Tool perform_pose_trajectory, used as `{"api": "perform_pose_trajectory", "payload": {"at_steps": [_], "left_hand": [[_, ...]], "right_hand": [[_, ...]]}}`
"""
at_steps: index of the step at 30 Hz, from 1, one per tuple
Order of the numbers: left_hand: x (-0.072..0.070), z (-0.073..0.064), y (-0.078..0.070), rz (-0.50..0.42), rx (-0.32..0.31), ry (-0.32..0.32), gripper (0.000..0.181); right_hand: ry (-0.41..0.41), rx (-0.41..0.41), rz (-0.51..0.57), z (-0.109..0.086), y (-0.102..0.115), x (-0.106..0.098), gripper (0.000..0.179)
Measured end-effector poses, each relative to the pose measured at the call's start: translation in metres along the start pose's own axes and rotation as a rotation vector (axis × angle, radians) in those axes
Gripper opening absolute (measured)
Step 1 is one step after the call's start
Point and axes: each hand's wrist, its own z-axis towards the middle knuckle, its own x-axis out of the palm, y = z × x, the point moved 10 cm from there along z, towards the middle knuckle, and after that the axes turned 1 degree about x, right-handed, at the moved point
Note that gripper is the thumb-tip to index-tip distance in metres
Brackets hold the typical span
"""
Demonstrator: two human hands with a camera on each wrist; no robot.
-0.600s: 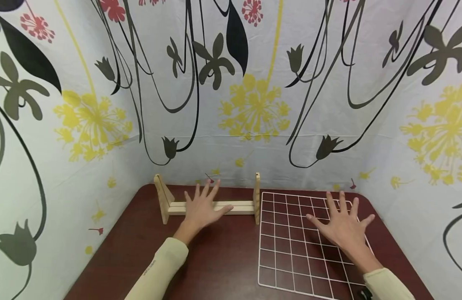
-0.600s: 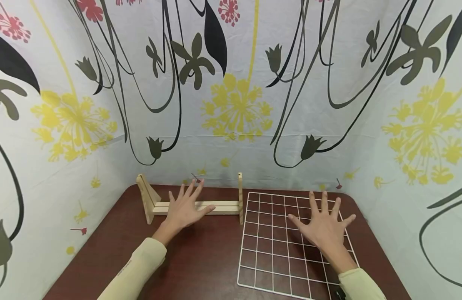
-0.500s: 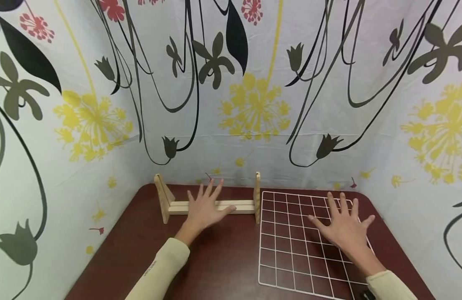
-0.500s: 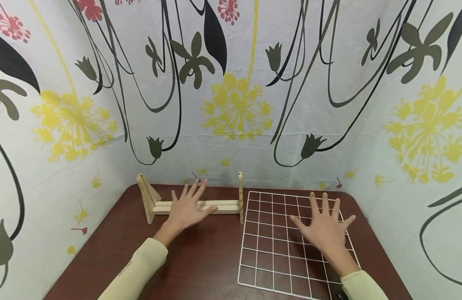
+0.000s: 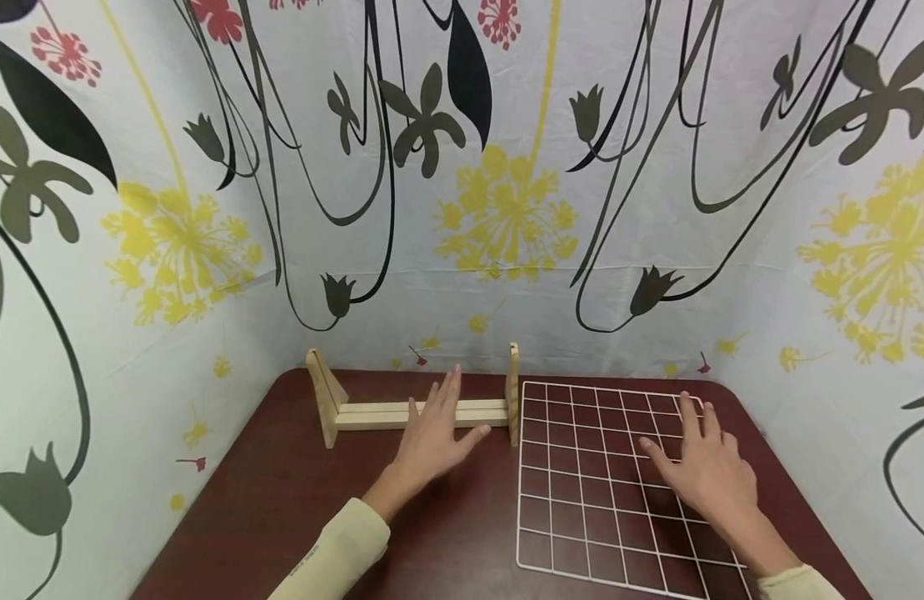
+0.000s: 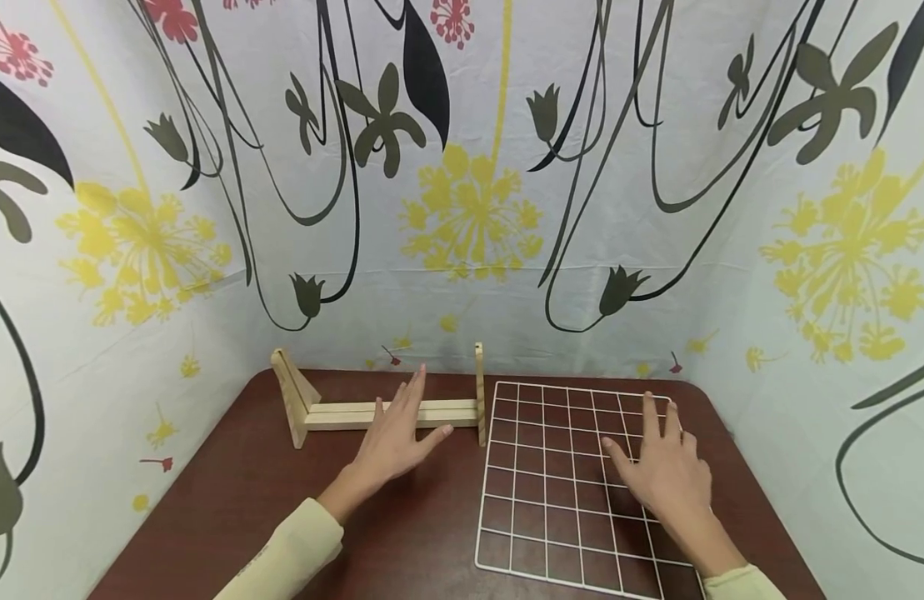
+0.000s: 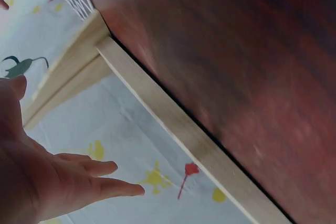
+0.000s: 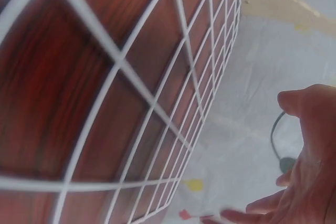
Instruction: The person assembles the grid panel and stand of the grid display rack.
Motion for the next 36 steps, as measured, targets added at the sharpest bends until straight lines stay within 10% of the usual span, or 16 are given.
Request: {"api": "perform_pose_trajectory", "payload": {"at_steps": [16, 25, 36], "left_hand": [[0.012, -0.006, -0.023, -0.185, -0.041, -0.054, 0.081], [0.025, -0.003, -0.030, -0.156, -0.039, 0.070, 0.054], [0.053, 0.007, -0.043, -0.136, -0.043, 0.207, 0.047]], "right_hand": [[0.171, 0.125, -0.046, 0.002, -0.075, 0.006, 0.117], [0.385, 0.097, -0.112, 0.002, -0.099, 0.029, 0.119], [0.412, 0.106, -0.089, 0.003, -0.111, 0.034, 0.104]]}}
